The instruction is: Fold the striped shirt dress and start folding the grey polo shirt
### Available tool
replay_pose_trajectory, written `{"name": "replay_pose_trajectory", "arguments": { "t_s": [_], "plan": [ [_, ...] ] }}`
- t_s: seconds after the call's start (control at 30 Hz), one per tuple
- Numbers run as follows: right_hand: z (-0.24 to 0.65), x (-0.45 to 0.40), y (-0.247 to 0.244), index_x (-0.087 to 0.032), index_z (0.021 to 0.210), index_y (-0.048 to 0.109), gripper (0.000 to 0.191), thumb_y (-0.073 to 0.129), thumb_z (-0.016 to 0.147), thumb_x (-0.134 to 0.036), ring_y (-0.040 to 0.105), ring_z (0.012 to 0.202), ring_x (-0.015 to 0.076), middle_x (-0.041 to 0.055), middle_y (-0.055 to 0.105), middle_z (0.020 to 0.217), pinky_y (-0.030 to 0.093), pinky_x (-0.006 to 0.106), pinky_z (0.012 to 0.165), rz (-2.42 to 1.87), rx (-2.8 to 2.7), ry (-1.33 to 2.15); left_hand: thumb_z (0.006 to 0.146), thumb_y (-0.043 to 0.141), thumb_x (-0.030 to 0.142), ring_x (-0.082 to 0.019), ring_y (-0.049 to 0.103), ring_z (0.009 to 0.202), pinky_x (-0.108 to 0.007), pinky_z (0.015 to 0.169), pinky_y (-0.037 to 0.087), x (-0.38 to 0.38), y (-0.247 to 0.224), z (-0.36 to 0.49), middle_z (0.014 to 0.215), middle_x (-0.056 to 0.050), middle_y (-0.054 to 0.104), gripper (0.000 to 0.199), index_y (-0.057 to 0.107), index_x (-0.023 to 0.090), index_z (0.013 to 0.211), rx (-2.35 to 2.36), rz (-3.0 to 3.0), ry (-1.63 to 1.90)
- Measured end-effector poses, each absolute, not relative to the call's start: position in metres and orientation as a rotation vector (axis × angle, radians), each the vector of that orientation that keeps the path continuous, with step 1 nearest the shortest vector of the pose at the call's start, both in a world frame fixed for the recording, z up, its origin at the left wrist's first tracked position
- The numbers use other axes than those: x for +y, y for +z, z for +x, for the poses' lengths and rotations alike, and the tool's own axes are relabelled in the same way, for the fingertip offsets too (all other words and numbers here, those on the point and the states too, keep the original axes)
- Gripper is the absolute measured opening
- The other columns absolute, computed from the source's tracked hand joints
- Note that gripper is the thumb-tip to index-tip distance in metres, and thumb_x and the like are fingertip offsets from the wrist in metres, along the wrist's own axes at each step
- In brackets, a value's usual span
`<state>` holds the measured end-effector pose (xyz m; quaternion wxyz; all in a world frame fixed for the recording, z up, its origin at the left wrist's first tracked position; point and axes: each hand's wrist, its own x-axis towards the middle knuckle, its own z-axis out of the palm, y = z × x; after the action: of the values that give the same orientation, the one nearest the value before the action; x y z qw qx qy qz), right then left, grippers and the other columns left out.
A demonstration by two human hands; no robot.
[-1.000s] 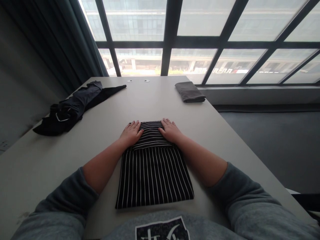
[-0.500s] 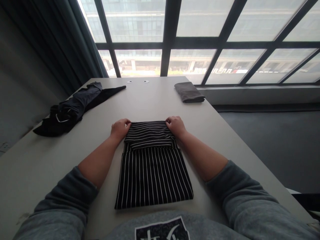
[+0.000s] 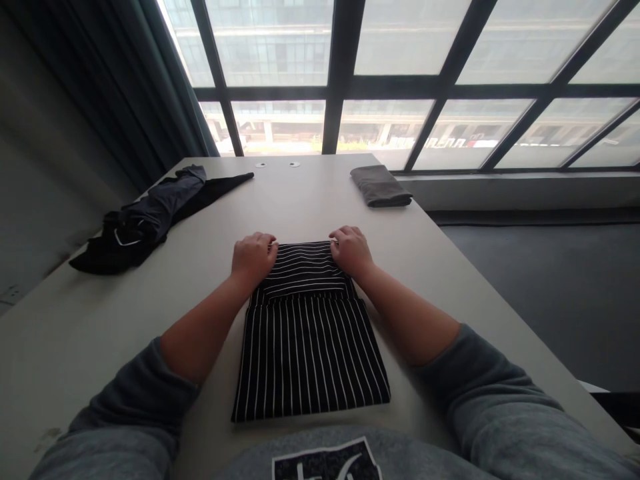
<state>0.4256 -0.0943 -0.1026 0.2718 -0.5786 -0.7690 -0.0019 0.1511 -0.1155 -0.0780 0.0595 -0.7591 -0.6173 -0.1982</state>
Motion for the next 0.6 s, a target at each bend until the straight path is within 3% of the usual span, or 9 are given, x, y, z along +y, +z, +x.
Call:
{"name": "replay_pose_trajectory", "arguments": {
  "t_s": [0.13, 0.2, 0.3, 0.4, 0.6],
  "plan": [
    [0.41, -0.112, -0.105, -0.014, 0.14, 0.066, 0.044, 0.051, 0.104, -0.032, 0.057, 0.131, 0.0298, 0.016, 0.066, 0.14, 0.039, 0.044, 0.119, -1.405, -2.262, 0.083, 0.104, 0.042, 0.059, -0.039, 0.051, 0.143, -0.054, 0.117, 0.038, -0.134, -0.098, 0.176, 0.154, -0.016, 0.059, 0.06, 0.063, 0.02, 0.144, -1.833, -2.499, -0.366],
    [0.406, -0.112, -0.113, -0.012, 0.152, 0.056, 0.055, 0.05, 0.105, -0.04, 0.049, 0.145, 0.0298, 0.0172, 0.056, 0.156, 0.033, 0.043, 0.125, -1.466, -2.342, 0.174, 0.102, 0.041, 0.065, -0.04, 0.034, 0.156, -0.058, 0.124, 0.029, -0.132, -0.111, 0.177, 0.167, -0.015, 0.044, 0.07, 0.053, 0.021, 0.155, -1.928, -2.503, -0.253],
    [0.406, -0.104, -0.124, -0.009, 0.162, 0.042, 0.069, 0.044, 0.108, -0.051, 0.029, 0.159, 0.0318, 0.0189, 0.034, 0.171, 0.022, 0.046, 0.131, -1.61, -2.385, 0.313, 0.103, 0.033, 0.068, -0.038, 0.022, 0.162, -0.058, 0.129, 0.021, -0.122, -0.12, 0.17, 0.174, -0.012, 0.029, 0.076, 0.043, 0.022, 0.163, -2.037, -2.503, -0.166],
    [0.408, -0.098, -0.126, -0.01, 0.166, 0.034, 0.074, 0.039, 0.108, -0.055, 0.019, 0.163, 0.032, 0.0173, 0.024, 0.175, 0.016, 0.049, 0.132, -1.678, -2.369, 0.377, 0.105, 0.028, 0.065, -0.035, 0.017, 0.163, -0.057, 0.13, 0.019, -0.112, -0.118, 0.163, 0.176, -0.012, 0.021, 0.077, 0.037, 0.018, 0.166, -2.072, -2.506, -0.126],
    [0.416, -0.092, -0.126, -0.014, 0.167, 0.033, 0.072, 0.034, 0.108, -0.056, 0.018, 0.163, 0.0313, 0.0145, 0.023, 0.175, 0.011, 0.055, 0.132, -1.759, -2.308, 0.378, 0.106, 0.028, 0.058, -0.035, 0.02, 0.163, -0.052, 0.131, 0.019, -0.095, -0.12, 0.144, 0.175, -0.016, 0.023, 0.077, 0.034, 0.011, 0.166, -2.162, -2.388, -0.17]
  ]
}}
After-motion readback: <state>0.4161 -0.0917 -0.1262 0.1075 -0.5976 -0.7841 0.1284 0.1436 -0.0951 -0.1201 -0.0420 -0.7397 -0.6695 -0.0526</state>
